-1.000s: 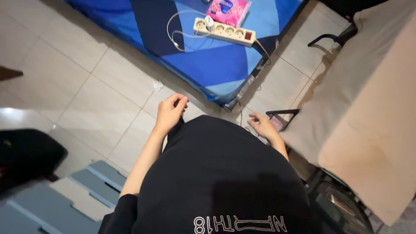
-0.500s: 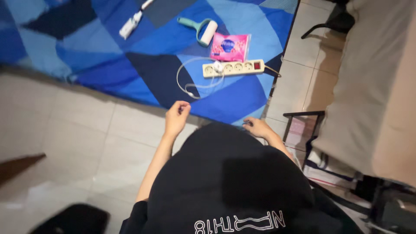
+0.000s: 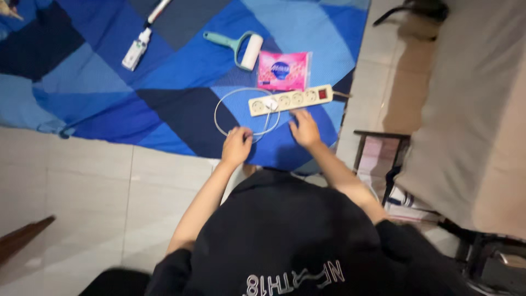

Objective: The person organizes personal items in a bedroom, starting by coiling a white charging cable and placing it on a bed. They then pick up a small brown wallet and a white spray bottle, moving to a vanity table to place the items among various toiletries and cosmetics.

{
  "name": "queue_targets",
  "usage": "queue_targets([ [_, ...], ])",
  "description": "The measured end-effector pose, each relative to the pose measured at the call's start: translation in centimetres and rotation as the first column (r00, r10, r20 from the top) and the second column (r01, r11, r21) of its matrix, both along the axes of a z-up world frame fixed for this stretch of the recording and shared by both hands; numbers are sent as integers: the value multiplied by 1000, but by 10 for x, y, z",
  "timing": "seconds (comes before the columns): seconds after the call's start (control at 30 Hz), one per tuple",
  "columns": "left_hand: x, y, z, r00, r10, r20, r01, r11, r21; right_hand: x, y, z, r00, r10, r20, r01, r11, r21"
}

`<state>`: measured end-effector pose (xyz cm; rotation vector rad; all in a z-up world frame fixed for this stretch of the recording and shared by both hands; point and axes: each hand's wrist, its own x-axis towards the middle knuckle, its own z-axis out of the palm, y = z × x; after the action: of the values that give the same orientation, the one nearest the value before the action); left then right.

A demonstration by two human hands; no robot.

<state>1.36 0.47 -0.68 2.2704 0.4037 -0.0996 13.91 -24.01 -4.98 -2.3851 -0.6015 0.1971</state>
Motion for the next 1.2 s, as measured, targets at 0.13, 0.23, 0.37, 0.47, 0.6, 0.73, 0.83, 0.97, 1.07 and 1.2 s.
queue_targets([
  [0.13,29,11,-7,990,-93,-101,104,989,102,25,36,-17,998,64,-23,-62,994,94],
  [0.23,55,17,-15,958,-202,-203,239,955,178,29,54,-22,995,81,52,-86,990,116],
  [0.37,75,12,-34,928,-294,-229,336,926,173,32,68,-46,997,42,65,-53,982,179],
  [0.47,83,1,-39,907,-324,-270,376,911,167,36,73,-52,997,59,56,-64,993,100],
  [0.6,98,-6,-32,773,-356,-526,469,878,95,39,74,-27,990,111,-87,-107,993,50],
  [0.73,96,-1,-47,695,-389,-604,553,827,103,25,98,28,966,246,-83,-216,938,272],
  [0.83,81,3,-65,826,-349,-442,422,903,76,31,116,75,946,316,65,-320,891,323],
  [0.97,59,14,-43,895,-300,-329,96,852,-515,78,123,110,954,297,26,-295,928,229],
  [1.07,41,36,8,902,-237,-360,-250,394,-884,106,128,123,963,245,-113,-233,966,111],
  [1.2,-3,75,72,953,-77,-294,-289,73,-955,130,134,126,888,361,-284,-399,913,-88],
])
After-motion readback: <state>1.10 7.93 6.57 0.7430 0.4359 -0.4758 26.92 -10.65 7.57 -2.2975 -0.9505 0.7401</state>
